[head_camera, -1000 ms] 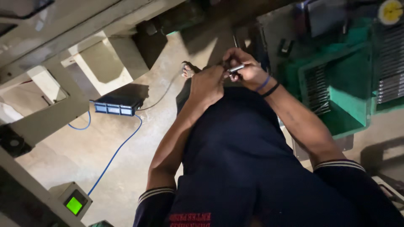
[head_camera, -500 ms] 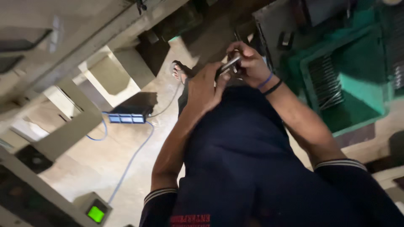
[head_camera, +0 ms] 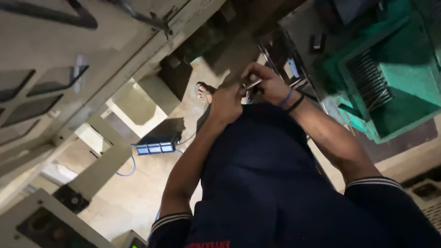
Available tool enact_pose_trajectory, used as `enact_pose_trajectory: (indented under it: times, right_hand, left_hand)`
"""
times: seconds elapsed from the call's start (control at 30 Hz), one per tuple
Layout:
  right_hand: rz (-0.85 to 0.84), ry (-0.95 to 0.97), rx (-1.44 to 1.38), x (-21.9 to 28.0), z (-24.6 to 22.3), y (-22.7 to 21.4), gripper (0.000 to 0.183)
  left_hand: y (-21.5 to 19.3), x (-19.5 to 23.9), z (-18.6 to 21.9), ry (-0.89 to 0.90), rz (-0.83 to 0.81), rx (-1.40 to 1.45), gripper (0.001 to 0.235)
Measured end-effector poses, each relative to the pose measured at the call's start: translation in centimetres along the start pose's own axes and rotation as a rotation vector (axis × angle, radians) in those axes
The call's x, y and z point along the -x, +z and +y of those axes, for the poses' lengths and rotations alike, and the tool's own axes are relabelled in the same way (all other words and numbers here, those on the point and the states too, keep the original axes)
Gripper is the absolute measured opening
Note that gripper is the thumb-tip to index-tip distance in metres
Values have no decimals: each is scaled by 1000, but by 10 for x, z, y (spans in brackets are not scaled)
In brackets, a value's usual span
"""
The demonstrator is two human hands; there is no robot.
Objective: The person uses a wrench to loosen and remove bolts from a panel on a large industrial machine. After removing the bolts, the person opens the panel door and reaches inside to adjust or inspect internal components.
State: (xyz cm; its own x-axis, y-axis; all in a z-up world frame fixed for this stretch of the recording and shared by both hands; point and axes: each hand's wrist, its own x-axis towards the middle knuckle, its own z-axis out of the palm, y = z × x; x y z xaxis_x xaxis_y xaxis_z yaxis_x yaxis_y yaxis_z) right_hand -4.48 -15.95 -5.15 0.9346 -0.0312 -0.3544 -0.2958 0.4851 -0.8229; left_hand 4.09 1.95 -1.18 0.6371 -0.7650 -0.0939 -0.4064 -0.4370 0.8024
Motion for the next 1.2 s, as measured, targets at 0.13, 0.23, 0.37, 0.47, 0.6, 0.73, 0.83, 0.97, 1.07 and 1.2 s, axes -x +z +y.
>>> enact_pose_trajectory:
  times: [0.13, 0.23, 0.37, 0.47, 0.6, 0.73, 0.83, 0.97, 1.07, 1.2]
  right_hand:
    - [-63, -56, -45, 5, 10, 3, 17]
    - [-62, -184, -33, -3, 19, 7, 20]
    - [-1, -148, -130, -14, 41, 15, 19]
    - [143, -21, -125, -17, 59, 4, 16]
    - [493, 186, -149, -25, 77, -42, 17]
    - [857, -117, -221, -51, 93, -116, 15]
    - [994, -278, -876, -79, 96, -175, 5]
    - [1213, -593, -694, -94, 109, -200, 40]
    - [1487, -485, -81, -85, 105, -196, 39]
    - [1436, -194, 698, -45, 83, -162, 61]
  left_hand:
    - [-3, 16, -3, 31, 6, 93, 20]
    - [-4, 15, -2, 64, 77, 161, 41]
    - [5, 16, -4, -22, 102, 144, 52]
    - [9, 21, -9, -50, 224, 147, 33]
    - [-4, 15, -17, -3, 335, 233, 36]
    - [-18, 9, -15, -194, 296, 77, 42]
    - [-16, 7, -7, -284, 249, 74, 40]
    - [-7, 22, -7, -333, 241, 141, 37]
    - [0, 30, -16, -367, 242, 187, 38]
    - [3, 35, -30, -340, 273, 195, 38]
